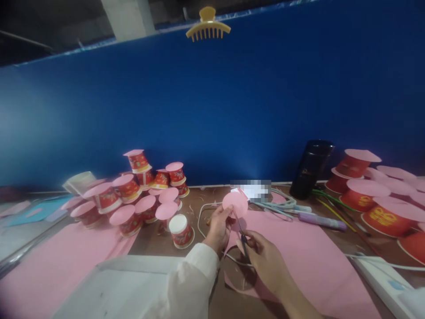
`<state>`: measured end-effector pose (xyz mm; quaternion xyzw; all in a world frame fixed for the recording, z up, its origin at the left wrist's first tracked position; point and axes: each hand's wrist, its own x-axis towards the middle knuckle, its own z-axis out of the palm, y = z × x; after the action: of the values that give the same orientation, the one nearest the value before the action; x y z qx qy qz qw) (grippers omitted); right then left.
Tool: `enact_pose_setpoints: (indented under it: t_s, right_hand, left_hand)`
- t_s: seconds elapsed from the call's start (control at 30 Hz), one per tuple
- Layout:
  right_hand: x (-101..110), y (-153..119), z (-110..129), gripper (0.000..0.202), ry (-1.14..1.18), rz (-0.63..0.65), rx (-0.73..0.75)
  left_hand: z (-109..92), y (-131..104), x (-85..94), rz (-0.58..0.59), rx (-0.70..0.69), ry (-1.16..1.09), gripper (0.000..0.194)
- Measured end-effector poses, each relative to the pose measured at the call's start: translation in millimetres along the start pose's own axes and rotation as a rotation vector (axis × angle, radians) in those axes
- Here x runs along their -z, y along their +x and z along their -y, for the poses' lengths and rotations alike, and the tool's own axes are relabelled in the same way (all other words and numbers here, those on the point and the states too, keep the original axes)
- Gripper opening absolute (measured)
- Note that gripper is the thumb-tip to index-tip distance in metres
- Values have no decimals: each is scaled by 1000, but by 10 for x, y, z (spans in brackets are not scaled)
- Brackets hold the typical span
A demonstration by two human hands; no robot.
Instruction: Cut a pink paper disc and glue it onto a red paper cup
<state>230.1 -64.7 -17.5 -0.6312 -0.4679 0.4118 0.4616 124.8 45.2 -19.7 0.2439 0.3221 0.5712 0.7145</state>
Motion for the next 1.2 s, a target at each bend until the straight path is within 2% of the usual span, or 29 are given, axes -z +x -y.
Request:
enact_pose_setpoints:
  t_s: [0.33,0.6,0.8,1.2]
  right_hand:
    - [17,31,-165,56,84,-48,-34]
    - [64,52,-216,54,-72,-66,-11]
    - [89,59,-300,50,-103,-79,31]
    - [95,28,-199,50,-137,-72,13]
  left_hand:
    - [123,39,22,-1,42,60,56]
    - [127,57,1,-11,58,53,56]
    - [118,65,-7,0,61,62,54]
    - [185,110,31,-2,57,92,53]
